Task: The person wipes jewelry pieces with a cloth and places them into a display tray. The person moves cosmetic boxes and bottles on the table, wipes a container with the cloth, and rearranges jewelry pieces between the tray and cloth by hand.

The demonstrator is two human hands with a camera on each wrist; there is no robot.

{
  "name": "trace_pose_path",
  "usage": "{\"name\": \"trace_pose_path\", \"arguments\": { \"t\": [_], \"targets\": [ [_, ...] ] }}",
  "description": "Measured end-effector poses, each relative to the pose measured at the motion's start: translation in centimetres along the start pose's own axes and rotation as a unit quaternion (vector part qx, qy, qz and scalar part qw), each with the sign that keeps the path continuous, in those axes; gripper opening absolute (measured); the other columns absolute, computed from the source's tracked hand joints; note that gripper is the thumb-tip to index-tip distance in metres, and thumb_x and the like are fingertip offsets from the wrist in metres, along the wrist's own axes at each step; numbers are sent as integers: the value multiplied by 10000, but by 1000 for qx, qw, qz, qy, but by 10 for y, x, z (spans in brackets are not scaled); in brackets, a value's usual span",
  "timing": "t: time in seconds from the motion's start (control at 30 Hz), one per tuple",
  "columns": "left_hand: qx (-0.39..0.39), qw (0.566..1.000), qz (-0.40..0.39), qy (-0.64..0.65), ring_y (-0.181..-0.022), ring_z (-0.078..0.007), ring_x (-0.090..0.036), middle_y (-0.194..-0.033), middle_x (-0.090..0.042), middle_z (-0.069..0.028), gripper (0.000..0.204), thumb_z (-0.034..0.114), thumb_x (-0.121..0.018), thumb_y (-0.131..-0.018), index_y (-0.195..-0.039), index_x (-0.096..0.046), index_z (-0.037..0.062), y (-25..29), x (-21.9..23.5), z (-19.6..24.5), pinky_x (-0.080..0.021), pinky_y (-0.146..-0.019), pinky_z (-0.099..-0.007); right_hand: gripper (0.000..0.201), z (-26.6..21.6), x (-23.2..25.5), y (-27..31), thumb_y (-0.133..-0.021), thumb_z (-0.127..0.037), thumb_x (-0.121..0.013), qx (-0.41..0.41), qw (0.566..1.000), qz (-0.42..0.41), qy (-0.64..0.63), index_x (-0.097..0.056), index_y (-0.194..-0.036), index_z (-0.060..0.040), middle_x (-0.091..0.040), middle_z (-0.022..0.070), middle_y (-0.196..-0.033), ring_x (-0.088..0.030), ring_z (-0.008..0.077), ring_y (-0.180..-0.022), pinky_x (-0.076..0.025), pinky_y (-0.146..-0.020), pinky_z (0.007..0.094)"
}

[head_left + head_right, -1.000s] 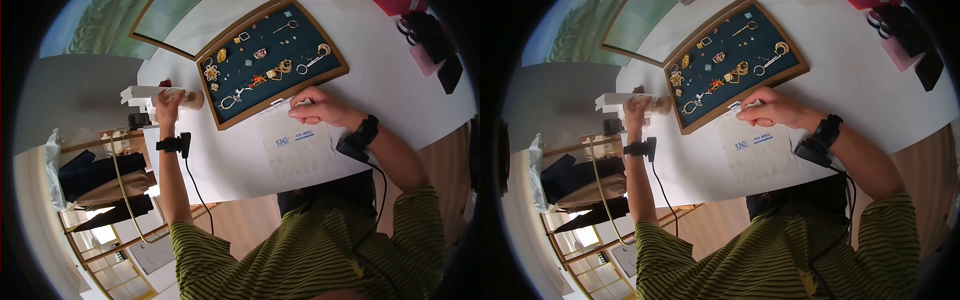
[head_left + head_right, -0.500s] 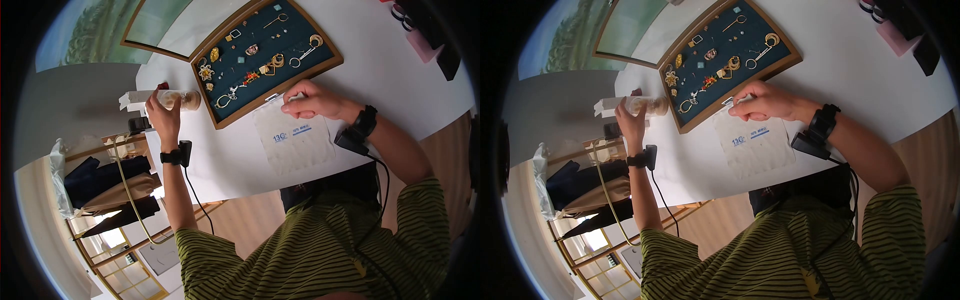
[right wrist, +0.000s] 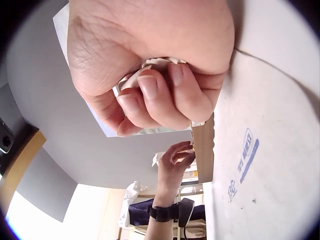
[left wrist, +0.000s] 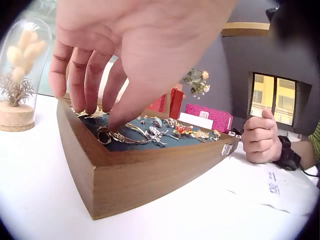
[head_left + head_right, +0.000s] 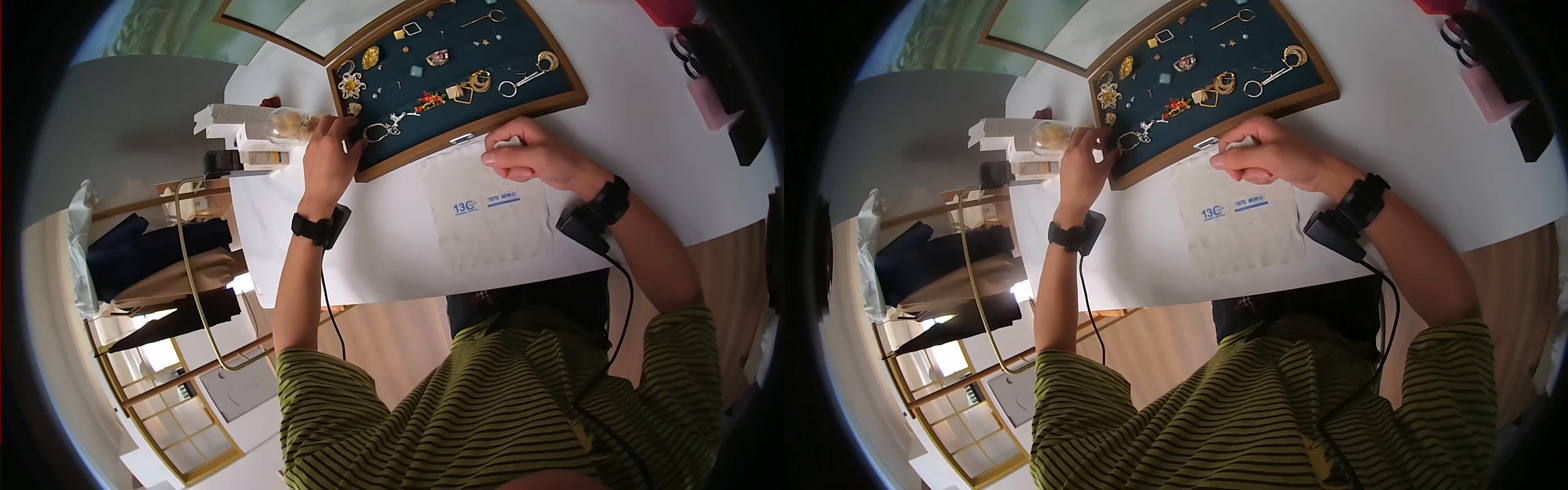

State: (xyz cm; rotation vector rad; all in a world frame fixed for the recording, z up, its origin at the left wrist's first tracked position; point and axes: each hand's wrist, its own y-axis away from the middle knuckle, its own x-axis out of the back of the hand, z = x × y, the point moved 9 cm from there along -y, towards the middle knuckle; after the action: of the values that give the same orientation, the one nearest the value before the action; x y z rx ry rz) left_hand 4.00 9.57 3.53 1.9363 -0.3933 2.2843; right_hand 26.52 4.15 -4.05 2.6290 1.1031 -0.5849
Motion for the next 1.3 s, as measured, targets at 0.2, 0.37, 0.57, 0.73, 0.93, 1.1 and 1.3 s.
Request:
{"name": "trace_pose_path", "arguments": {
  "t": [0.2,0.37,0.57,0.73,0.93,1.1,1.3],
  "targets": [
    [2,1000,-15,21,-817,-213,-634,-967,-625,-87,283,11,-703,-759,-1037,-662,43,0,-6,-2,-511,-755,-339,299,7,3,-1,-928,-207,-621,-12,1000,-12,-2,-570,-680,-48,-381,-66,-506,-285,13,-453,-191,-445,222],
    [-8,999,-19,34,-770,-205,-635,-919,-623,-87,237,11,-699,-765,-999,-667,37,-2,-12,-1,-505,-717,-337,307,5,1,0,-932,-222,-616,-20,1000,-21,2,-575,-683,-48,-376,-65,-503,-284,11,-454,-198,-454,218],
    [-10,999,-6,34,-740,-200,-630,-905,-617,-81,188,13,-699,-771,-955,-672,39,-1,-9,-3,-503,-701,-333,254,3,2,1,-921,-182,-636,-28,1000,8,-10,-590,-714,-43,-488,-25,-578,-310,9,-461,-226,-440,214],
    [-12,1000,-12,25,-758,-205,-637,-903,-615,-75,124,25,-698,-772,-894,-686,47,2,-11,-4,-504,-699,-335,222,7,4,-1,-914,-162,-648,-17,999,-7,-37,-602,-737,-36,-526,-13,-618,-324,5,-468,-230,-432,208],
    [-51,998,16,-30,-754,-209,-637,-901,-621,-69,61,44,-711,-757,-814,-688,46,-1,-9,6,-508,-694,-332,234,4,2,-1,-913,-169,-650,-12,999,-13,-32,-600,-731,-31,-511,-22,-600,-325,5,-465,-228,-431,210],
    [9,1000,8,12,-770,-209,-656,-857,-629,-68,57,35,-701,-756,-806,-676,40,1,-4,-1,-509,-699,-324,241,7,3,-1,-916,-174,-646,-18,999,-12,-31,-601,-731,-27,-496,-28,-590,-324,7,-465,-226,-432,214],
    [-12,999,31,5,-768,-202,-655,-855,-626,-68,62,41,-703,-765,-810,-660,39,5,7,12,-503,-692,-330,252,6,2,-1,-916,-177,-643,-14,999,-18,-25,-591,-715,-34,-477,-36,-574,-322,6,-465,-219,-433,211]
  ]
}}
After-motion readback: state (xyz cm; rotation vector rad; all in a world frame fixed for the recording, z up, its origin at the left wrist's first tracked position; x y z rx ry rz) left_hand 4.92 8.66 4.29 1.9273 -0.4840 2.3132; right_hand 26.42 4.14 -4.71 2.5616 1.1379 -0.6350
